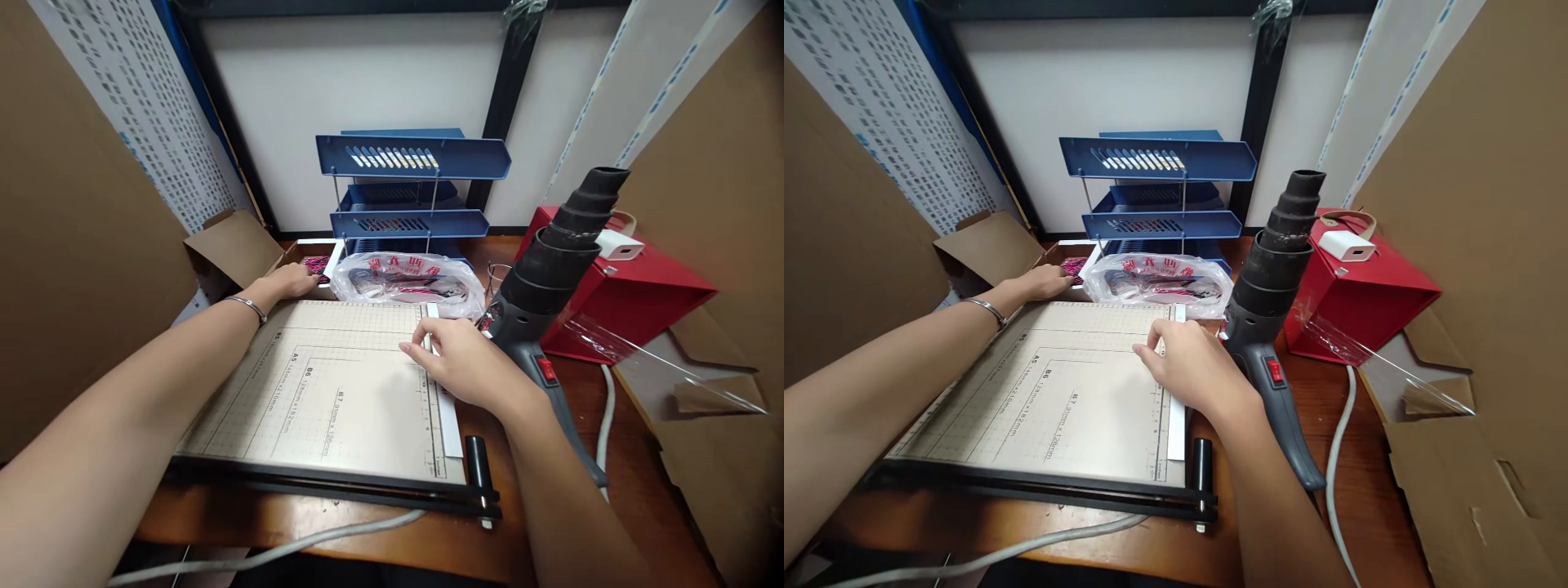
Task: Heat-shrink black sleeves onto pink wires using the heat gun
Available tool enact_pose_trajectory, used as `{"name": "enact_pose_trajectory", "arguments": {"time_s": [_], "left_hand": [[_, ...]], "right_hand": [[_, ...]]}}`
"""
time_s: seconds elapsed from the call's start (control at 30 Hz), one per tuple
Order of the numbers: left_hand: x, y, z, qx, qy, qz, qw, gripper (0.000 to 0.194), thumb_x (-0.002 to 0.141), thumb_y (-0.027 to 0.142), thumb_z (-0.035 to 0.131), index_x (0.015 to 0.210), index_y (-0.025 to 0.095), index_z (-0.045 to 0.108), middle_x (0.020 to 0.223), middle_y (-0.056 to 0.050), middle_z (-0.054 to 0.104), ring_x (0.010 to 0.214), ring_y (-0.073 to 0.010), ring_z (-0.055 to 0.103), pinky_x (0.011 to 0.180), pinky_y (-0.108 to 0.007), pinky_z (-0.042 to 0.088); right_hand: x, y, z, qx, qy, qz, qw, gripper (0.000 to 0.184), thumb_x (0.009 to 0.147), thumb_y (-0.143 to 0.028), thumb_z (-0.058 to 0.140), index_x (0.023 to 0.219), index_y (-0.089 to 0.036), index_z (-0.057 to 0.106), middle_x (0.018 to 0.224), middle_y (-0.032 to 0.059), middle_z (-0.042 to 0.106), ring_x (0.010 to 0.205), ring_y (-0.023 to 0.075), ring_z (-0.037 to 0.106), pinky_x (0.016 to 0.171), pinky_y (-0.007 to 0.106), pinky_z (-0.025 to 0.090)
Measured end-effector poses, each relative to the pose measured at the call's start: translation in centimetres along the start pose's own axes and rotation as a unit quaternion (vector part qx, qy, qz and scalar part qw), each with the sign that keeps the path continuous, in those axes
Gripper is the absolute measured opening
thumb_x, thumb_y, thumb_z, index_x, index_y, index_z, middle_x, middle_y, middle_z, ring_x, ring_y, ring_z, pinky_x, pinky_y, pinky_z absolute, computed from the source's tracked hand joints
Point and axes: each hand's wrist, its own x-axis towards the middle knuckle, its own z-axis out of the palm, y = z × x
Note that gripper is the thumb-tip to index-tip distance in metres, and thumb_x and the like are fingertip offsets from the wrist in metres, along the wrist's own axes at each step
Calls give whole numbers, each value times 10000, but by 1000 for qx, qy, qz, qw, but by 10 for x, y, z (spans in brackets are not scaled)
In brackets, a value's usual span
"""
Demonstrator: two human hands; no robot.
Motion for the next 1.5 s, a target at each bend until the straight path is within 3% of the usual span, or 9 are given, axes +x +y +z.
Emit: {"name": "enact_pose_trajectory", "arguments": {"time_s": [0.37,0.63,0.77,0.87,0.97,1.07,1.13,1.23,1.5], "left_hand": [[-6,4,1,-4,-2,0,1000,642,991,511,301,1270,129,736,1359,-194,686,1243,-364,647,1006,-387,500],[-10,8,-1,-5,26,-9,1000,523,949,456,405,1112,130,779,1229,-216,738,1088,-373,700,845,-400,519],[-25,15,-5,-2,130,-6,992,474,949,405,382,993,127,763,1126,-220,752,1056,-367,681,893,-447,469],[-41,34,-16,-7,268,18,963,449,969,345,322,986,140,722,1091,-197,745,1051,-332,659,920,-457,424],[-53,74,-33,-39,403,176,897,359,942,313,382,838,165,693,829,-122,731,816,-259,659,785,-399,422],[-56,132,-45,-44,339,310,887,322,941,324,436,883,176,717,815,-96,730,776,-231,650,683,-344,398],[-51,169,-46,-37,246,299,922,317,949,331,464,959,174,739,914,-117,751,858,-251,672,687,-335,407],[-36,206,-40,-40,177,286,941,290,894,374,582,983,168,766,951,-130,766,863,-271,694,690,-328,442],[-10,217,-33,-66,65,268,959,346,815,284,666,1133,250,795,1152,-75,777,1010,-248,710,846,-283,518]], "right_hand": [[0,1,1,3,6,-9,1000,210,965,-396,584,931,-220,694,852,37,715,814,193,604,697,309,341],[-1,0,0,-4,1,1,1000,224,968,-422,584,954,-229,697,869,45,725,796,200,618,695,314,347],[-3,-2,-2,-4,-5,8,1000,242,973,-440,579,960,-230,698,904,60,732,829,214,634,703,317,358],[-3,-3,-3,0,-4,4,1000,250,976,-450,569,949,-234,694,899,61,731,825,215,639,715,317,369],[-3,-4,-2,-1,-2,-2,1000,252,976,-451,565,947,-236,693,881,59,727,812,214,637,725,318,375],[-4,-5,-1,-2,4,-7,1000,254,976,-452,564,963,-236,696,896,59,727,828,217,636,721,316,368],[-5,-6,-2,1,6,-8,1000,255,974,-450,570,955,-230,696,907,60,729,829,214,632,705,312,357],[-5,-6,-2,3,0,-8,1000,245,970,-435,584,939,-218,693,908,61,729,801,200,620,669,305,336],[-3,-9,-2,0,-5,-7,1000,233,970,-423,596,922,-215,692,869,66,720,807,210,628,648,303,326]]}}
